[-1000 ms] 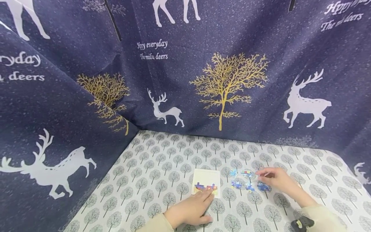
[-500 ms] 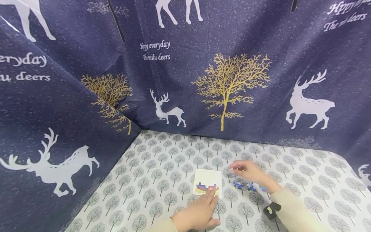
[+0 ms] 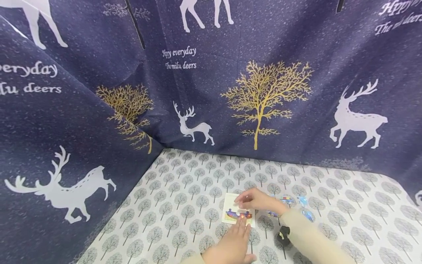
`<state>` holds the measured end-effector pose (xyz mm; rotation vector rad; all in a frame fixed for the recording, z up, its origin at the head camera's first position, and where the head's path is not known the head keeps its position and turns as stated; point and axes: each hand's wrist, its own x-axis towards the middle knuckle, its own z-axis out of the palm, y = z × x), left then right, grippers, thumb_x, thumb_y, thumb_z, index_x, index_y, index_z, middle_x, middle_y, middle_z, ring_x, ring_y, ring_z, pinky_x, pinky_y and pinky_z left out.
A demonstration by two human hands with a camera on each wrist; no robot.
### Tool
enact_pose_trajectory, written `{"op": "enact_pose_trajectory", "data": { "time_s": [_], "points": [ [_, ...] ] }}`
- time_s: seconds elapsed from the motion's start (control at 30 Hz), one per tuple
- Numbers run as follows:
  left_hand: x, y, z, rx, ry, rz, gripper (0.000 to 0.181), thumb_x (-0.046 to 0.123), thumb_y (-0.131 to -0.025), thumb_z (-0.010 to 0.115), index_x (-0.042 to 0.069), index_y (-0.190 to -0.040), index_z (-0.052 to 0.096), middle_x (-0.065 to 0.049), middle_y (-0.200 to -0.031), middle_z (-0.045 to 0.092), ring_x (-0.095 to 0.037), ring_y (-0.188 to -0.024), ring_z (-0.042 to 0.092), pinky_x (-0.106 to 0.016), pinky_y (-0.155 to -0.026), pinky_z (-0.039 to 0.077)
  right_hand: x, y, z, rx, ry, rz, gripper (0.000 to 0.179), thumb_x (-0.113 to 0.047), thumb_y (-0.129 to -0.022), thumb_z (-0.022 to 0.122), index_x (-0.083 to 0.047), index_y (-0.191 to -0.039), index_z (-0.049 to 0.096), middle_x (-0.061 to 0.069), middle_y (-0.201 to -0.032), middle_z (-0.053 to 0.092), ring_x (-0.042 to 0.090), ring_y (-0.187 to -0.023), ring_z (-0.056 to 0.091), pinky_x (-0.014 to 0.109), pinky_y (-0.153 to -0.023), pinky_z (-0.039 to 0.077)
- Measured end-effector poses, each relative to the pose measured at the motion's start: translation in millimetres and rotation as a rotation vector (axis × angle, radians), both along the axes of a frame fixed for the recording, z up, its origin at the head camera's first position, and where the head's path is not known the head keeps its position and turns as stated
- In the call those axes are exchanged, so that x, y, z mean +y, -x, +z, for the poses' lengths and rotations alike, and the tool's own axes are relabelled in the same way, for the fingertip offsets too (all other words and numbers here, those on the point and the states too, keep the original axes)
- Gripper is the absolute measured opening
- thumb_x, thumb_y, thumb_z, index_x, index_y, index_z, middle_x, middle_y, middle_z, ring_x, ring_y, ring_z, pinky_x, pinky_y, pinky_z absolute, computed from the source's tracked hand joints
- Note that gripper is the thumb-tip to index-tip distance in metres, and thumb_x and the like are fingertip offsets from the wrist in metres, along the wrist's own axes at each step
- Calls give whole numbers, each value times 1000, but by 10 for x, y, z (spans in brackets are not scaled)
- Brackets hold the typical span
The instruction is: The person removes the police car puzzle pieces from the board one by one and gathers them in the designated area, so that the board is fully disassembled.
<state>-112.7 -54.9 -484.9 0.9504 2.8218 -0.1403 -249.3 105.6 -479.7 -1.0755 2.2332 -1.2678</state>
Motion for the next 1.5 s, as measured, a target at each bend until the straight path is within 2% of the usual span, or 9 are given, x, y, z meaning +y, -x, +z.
{"op": "enact_pose_trajectory", "data": {
  "time_s": [0.17,0.33,0.47,0.73,1.03,1.3,1.5],
  "points": [
    [35,-17,-23,-3,-11,14,83,64,-90,46,1,-145,39,-20,-152,31,-29,-143,25,-35,-111,34,-151,1,-50,-6,-51,8,21,-10,-87,68,-3,-107,70,2,-89,70,8,-77,62,23,-71,53],
    [45,-8,-24,1,9,12,84,64,-91,44,1,-145,38,-20,-152,32,-30,-143,26,-36,-110,34,-250,14,-88,-6,-67,-9,19,-3,-82,71,-3,-101,73,-2,-78,66,5,-66,58,22,-60,52],
    [45,-9,-25,11,2,12,84,64,-91,45,0,-145,38,-21,-152,32,-31,-142,27,-35,-110,35,-283,7,-88,-10,-96,-37,17,-1,-80,72,-5,-97,74,-4,-74,63,5,-63,55,21,-57,50],
    [36,-19,-15,30,10,0,84,64,-91,46,0,-145,38,-20,-151,33,-30,-142,29,-33,-110,34,-294,-21,-65,-52,-111,-59,16,0,-80,71,-5,-96,74,-3,-75,63,6,-64,55,21,-59,49],
    [41,-33,16,27,11,5,84,64,-90,48,1,-145,39,-20,-151,34,-30,-142,28,-33,-111,34,-295,-62,-16,-66,-93,-57,17,3,-81,68,-3,-97,72,5,-81,66,11,-69,57,22,-63,50],
    [34,-27,19,46,6,-13,83,63,-90,49,0,-143,41,-21,-149,36,-30,-140,32,-33,-110,35,-289,-36,-68,-103,-56,-57,15,-1,-81,70,-7,-95,72,2,-83,69,12,-74,62,27,-72,52],
    [39,-27,35,47,21,-11,83,64,-90,48,1,-144,41,-20,-150,36,-29,-140,31,-32,-110,35,-309,-31,-81,-161,-16,-44,14,1,-80,69,-5,-93,70,5,-83,70,15,-74,65,26,-71,54]
  ]
}}
